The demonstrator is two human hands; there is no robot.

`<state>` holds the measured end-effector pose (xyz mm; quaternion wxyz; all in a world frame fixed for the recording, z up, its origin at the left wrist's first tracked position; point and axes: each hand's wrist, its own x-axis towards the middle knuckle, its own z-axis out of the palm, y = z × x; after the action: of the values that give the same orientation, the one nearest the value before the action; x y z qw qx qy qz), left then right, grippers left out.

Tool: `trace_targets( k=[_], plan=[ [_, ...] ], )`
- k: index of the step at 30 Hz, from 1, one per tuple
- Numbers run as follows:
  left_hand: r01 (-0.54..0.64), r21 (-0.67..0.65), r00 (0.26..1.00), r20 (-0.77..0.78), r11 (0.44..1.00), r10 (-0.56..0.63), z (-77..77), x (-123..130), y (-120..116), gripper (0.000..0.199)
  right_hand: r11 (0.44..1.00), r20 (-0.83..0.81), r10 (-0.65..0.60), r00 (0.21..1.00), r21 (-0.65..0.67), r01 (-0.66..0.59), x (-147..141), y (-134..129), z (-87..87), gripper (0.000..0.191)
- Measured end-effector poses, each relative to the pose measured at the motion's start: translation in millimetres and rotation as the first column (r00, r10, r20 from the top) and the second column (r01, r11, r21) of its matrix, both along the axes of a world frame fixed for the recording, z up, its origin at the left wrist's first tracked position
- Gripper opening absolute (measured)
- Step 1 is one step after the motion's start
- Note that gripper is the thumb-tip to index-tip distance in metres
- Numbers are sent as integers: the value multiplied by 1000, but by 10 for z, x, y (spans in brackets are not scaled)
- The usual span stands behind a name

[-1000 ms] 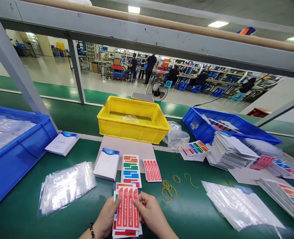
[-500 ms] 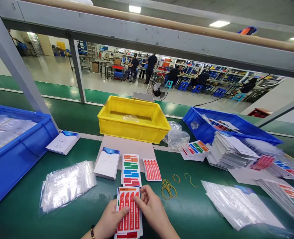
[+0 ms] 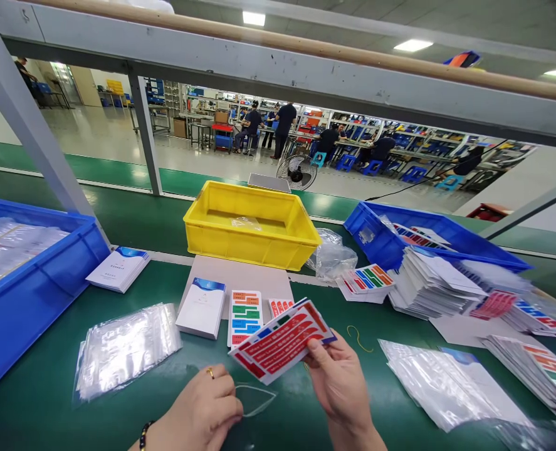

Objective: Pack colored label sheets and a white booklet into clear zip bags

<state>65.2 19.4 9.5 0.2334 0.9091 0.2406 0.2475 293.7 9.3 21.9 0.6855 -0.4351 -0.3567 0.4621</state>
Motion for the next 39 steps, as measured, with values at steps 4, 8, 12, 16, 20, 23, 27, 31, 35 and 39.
trace_targets(
  k=[4,8,12,16,20,23,27,31,35,39],
  plan=[
    [-7,8,998,60,1000,7,88,-34,14,20,987,140,162,977,1,-163,-114,5,30,13],
    [-73,-88,989,125,993,83,101,-82,29,25,975,317,221,922,-52,-216,-77,-13,82,12],
    [-103,-110,976,180,989,122,96,-59,12,29,956,426,291,857,-102,-274,-63,-11,187,15],
    [-108,-126,972,196,986,131,103,-27,-21,28,948,478,317,819,-137,-287,-50,2,252,17],
    [-90,-117,976,190,989,111,110,-15,-36,30,954,465,298,834,-158,-253,2,0,289,19],
    [-92,-108,969,219,990,114,105,13,-35,30,931,534,364,763,-196,-307,-27,-12,321,19],
    [-123,-122,952,265,985,151,104,47,-40,27,908,657,405,636,-205,-366,-128,-38,298,18],
    [-181,-105,928,311,978,206,116,29,-66,22,940,653,322,685,-138,-311,-131,-106,160,25],
    [-186,-16,919,352,982,180,133,-1,-98,24,933,720,228,656,30,-357,-119,-187,169,40],
    [-198,9,922,341,980,183,181,-2,-124,22,862,878,231,420,16,-506,-187,-223,354,15]
  ],
)
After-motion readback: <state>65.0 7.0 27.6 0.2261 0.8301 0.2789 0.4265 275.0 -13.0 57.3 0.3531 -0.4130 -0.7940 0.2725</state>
